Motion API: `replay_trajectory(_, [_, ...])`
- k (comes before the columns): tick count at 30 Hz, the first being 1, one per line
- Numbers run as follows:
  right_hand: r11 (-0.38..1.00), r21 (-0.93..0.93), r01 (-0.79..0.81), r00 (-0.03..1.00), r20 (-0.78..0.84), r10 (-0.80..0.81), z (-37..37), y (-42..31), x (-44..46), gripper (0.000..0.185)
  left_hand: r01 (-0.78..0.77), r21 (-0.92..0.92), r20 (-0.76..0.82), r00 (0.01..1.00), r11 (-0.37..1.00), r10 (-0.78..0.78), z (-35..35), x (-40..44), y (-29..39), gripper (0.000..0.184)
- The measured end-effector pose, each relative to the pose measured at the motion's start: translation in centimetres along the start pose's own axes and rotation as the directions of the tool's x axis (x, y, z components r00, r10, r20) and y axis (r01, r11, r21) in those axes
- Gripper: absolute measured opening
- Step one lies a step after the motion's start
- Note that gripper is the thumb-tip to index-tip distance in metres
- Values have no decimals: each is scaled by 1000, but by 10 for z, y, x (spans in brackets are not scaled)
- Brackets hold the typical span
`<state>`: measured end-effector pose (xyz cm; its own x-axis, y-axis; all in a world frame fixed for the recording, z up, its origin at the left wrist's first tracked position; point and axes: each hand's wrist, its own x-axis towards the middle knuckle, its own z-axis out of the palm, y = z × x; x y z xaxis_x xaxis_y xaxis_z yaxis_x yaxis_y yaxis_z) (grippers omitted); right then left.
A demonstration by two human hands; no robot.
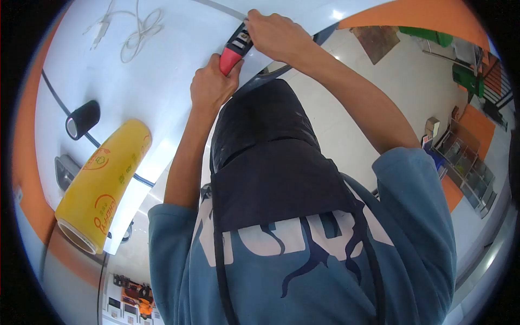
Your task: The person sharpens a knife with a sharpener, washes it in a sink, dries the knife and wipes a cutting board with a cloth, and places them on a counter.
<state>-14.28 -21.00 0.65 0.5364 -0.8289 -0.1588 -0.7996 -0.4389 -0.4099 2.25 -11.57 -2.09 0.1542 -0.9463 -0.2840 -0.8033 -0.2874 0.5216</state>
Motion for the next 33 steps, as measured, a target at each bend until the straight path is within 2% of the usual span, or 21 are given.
replay_trajectory(2, [1000, -13, -24, 1000, -6, 24, 0, 1, -11, 24, 7, 1, -13, 1000, 1000, -7, 2, 3, 0, 42])
replay_trajectory(4, [983, -114, 144, 989, 38, -141, 3, 34, -66, 26, 14, 5, -21, 1000, 1000, -13, 2, 2, 2, 42])
replay_trajectory(5, [963, -63, -263, 925, 267, 271, -28, 20, -90, 28, 26, 5, -25, 999, 1000, -26, 1, 0, 2, 42])
replay_trajectory(7, [951, -156, -266, 901, 310, 302, -53, 36, -147, 28, 24, -6, -16, 1000, 1000, -24, 1, 3, 0, 41])
replay_trajectory(9, [914, -252, -317, 821, 410, 398, -75, 36, -165, 28, 33, -17, 6, 999, 999, -33, 0, 4, 0, 42])
replay_trajectory(12, [949, -194, -247, 883, 358, 303, -63, 32, -132, 28, 36, -23, 41, 999, 999, -35, -2, 2, 1, 44])
replay_trajectory(14, [971, -174, -166, 942, 262, 208, -33, 23, -78, 26, 13, -22, 22, 1000, 1000, -12, 1, 3, -2, 44])
replay_trajectory(15, [946, -213, 244, 970, 45, -240, 2, 43, -56, 25, 16, -23, 25, 1000, 1000, -16, 1, 1, -1, 43])
replay_trajectory(17, [993, -85, 81, 995, 60, -76, 18, 20, 0, 22, 18, -21, 16, 1000, 1000, -18, -3, 2, 2, 41])
replay_trajectory(20, [985, -137, -106, 983, 136, 124, -11, -17, 8, 21, 26, 0, 12, 1000, 1000, -26, -2, 2, 4, 41])
replay_trajectory(22, [969, -162, 189, 980, -33, -197, 11, 22, -30, 25, 34, -5, 11, 999, 999, -34, 1, 1, 4, 42])
replay_trajectory(23, [937, -259, 234, 972, 86, -219, 0, 32, -60, 27, 48, -7, 6, 999, 999, -48, 1, 1, 3, 42])
replay_trajectory(24, [966, -137, -219, 925, 285, 250, -24, 20, -82, 26, 46, -10, 13, 999, 999, -46, 0, 0, 2, 42])
replay_trajectory(25, [962, -153, -226, 909, 320, 265, -36, 30, -112, 25, 45, -11, 16, 999, 999, -45, -1, 1, 2, 41])
replay_trajectory(27, [919, -255, -302, 807, 445, 389, -66, 34, -146, 25, 48, -25, 17, 999, 999, -47, -1, 2, 1, 41])
replay_trajectory(30, [908, -285, -307, 787, 461, 411, -78, 20, -127, 27, 33, -39, 21, 999, 999, -32, -1, 3, 0, 40])
replay_trajectory(32, [966, -183, -185, 900, 363, 241, -50, 19, -91, 28, 23, -33, 19, 1000, 999, -22, 0, 4, -1, 40])
replay_trajectory(33, [948, -162, -273, 894, 322, 312, -33, 13, -62, 28, 20, -29, 20, 1000, 999, -19, 0, 3, -1, 40])
